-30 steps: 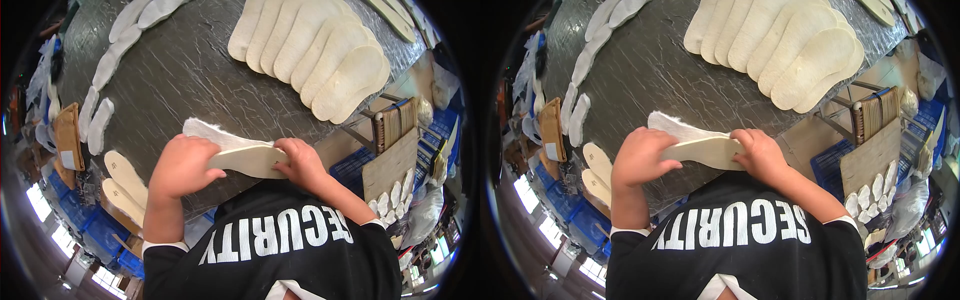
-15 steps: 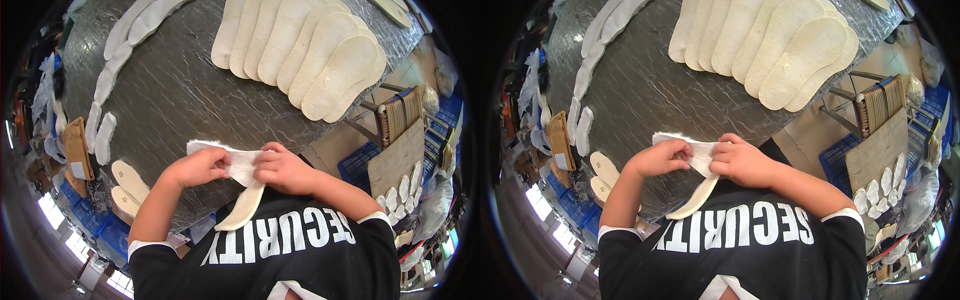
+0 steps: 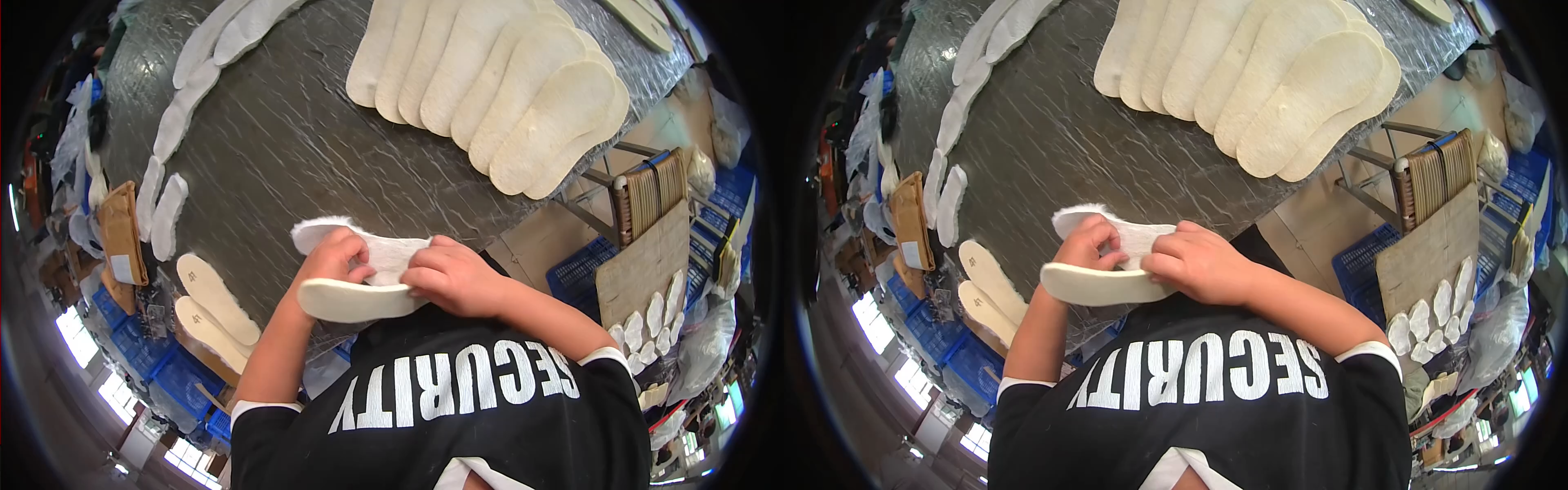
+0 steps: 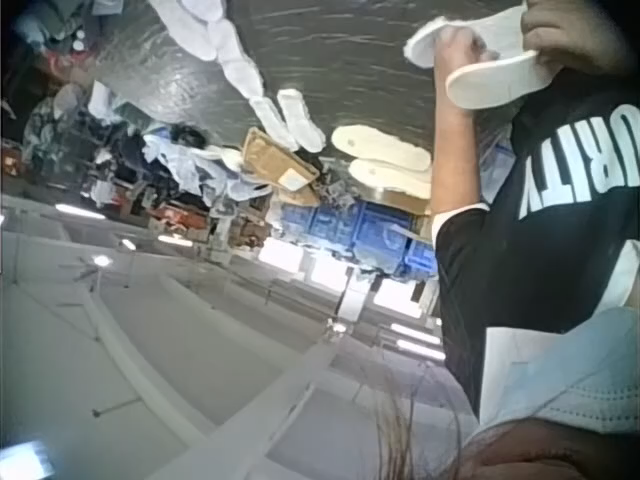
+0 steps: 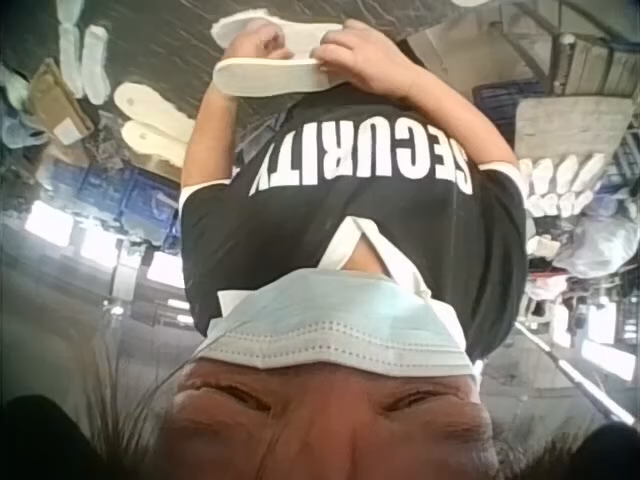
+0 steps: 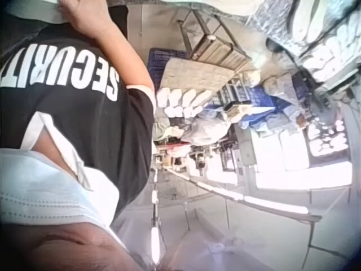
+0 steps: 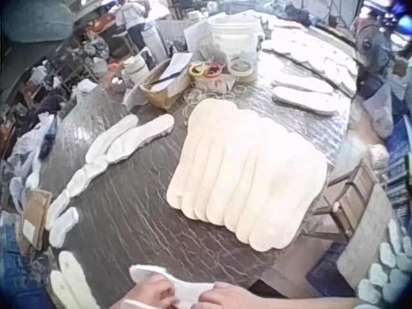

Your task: The person is attaching white fur lining to shoe insoles by pressing and folding the edges.

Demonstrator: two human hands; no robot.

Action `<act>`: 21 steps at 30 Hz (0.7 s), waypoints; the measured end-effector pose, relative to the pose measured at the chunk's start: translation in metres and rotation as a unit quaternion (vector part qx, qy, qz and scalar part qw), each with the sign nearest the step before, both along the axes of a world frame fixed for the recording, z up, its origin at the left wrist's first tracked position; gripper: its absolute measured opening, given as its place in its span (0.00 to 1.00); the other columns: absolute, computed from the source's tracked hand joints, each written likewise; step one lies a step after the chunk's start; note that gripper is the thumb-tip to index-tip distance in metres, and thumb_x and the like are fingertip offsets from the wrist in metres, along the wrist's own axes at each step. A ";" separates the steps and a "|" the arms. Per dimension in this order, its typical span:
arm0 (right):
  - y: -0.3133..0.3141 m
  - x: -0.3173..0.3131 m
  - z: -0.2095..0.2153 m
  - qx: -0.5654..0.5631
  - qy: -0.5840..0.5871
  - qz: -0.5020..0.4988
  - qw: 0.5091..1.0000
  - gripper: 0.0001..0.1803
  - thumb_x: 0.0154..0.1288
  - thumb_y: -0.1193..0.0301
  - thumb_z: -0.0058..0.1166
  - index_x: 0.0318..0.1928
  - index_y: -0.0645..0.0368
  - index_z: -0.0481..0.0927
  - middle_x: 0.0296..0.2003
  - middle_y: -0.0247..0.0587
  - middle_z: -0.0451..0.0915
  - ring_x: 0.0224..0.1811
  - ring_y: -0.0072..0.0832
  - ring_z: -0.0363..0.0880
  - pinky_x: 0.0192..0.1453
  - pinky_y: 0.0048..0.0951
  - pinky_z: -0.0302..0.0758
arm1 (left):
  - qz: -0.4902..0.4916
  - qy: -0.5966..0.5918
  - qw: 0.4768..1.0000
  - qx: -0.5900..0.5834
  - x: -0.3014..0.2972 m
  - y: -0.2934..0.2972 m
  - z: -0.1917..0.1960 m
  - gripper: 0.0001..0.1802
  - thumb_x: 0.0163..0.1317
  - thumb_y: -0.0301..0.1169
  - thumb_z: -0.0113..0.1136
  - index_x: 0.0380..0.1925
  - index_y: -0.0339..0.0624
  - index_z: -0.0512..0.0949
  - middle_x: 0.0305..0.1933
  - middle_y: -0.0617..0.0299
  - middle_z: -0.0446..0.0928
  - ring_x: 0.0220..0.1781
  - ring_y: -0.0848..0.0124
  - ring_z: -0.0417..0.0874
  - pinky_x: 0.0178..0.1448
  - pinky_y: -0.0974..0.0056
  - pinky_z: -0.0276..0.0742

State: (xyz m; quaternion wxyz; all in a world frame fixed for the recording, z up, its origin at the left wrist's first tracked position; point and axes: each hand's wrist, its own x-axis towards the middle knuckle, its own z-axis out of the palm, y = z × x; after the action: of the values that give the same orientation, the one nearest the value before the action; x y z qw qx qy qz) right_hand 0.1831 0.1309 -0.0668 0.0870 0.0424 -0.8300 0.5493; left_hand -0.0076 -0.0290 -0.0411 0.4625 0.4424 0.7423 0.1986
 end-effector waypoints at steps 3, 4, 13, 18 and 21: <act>-0.014 -0.015 -0.015 0.047 0.080 -0.078 0.993 0.18 0.48 0.73 0.63 0.43 0.51 0.77 0.30 0.34 0.74 0.31 0.35 0.73 0.35 0.35 0.69 | -0.056 0.180 0.980 0.065 0.013 0.001 -0.001 0.09 0.48 0.31 0.68 0.25 0.45 0.75 0.29 0.61 0.72 0.35 0.61 0.76 0.37 0.58 0.66; -0.016 -0.018 -0.017 0.047 0.079 -0.078 0.993 0.18 0.48 0.73 0.63 0.43 0.51 0.77 0.30 0.34 0.74 0.31 0.35 0.73 0.35 0.35 0.69 | -0.103 0.300 0.944 0.091 0.017 0.001 0.002 0.09 0.49 0.34 0.67 0.24 0.48 0.75 0.27 0.64 0.72 0.34 0.64 0.76 0.35 0.59 0.63; -0.013 -0.029 -0.024 0.117 0.084 -0.071 0.987 0.18 0.52 0.71 0.57 0.47 0.48 0.78 0.27 0.31 0.72 0.29 0.30 0.74 0.33 0.34 0.70 | 0.072 0.060 0.991 0.095 0.015 -0.036 0.008 0.11 0.45 0.20 0.67 0.29 0.44 0.79 0.32 0.66 0.77 0.48 0.65 0.77 0.55 0.60 0.70; -0.008 -0.030 -0.023 0.098 0.069 -0.062 0.991 0.29 0.51 0.66 0.66 0.56 0.51 0.75 0.36 0.37 0.75 0.36 0.36 0.75 0.40 0.35 0.73 | 0.321 -0.276 0.902 0.090 0.026 -0.047 0.020 0.20 0.52 0.22 0.69 0.46 0.35 0.78 0.39 0.66 0.79 0.54 0.73 0.74 0.57 0.66 0.71; 0.003 -0.014 -0.005 0.100 -0.003 -0.160 0.982 0.36 0.50 0.62 0.68 0.61 0.53 0.71 0.45 0.43 0.75 0.44 0.40 0.75 0.47 0.35 0.73 | 0.379 -0.181 0.904 0.080 0.029 -0.060 0.006 0.17 0.58 0.22 0.67 0.48 0.35 0.79 0.46 0.61 0.81 0.47 0.72 0.81 0.55 0.68 0.74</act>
State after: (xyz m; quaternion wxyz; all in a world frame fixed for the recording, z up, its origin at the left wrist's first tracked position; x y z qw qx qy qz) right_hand 0.1693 0.1344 -0.0717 0.1661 -0.0843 -0.8770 0.4430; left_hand 0.0210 -0.0888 -0.0353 0.4416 0.1196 0.7393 0.4941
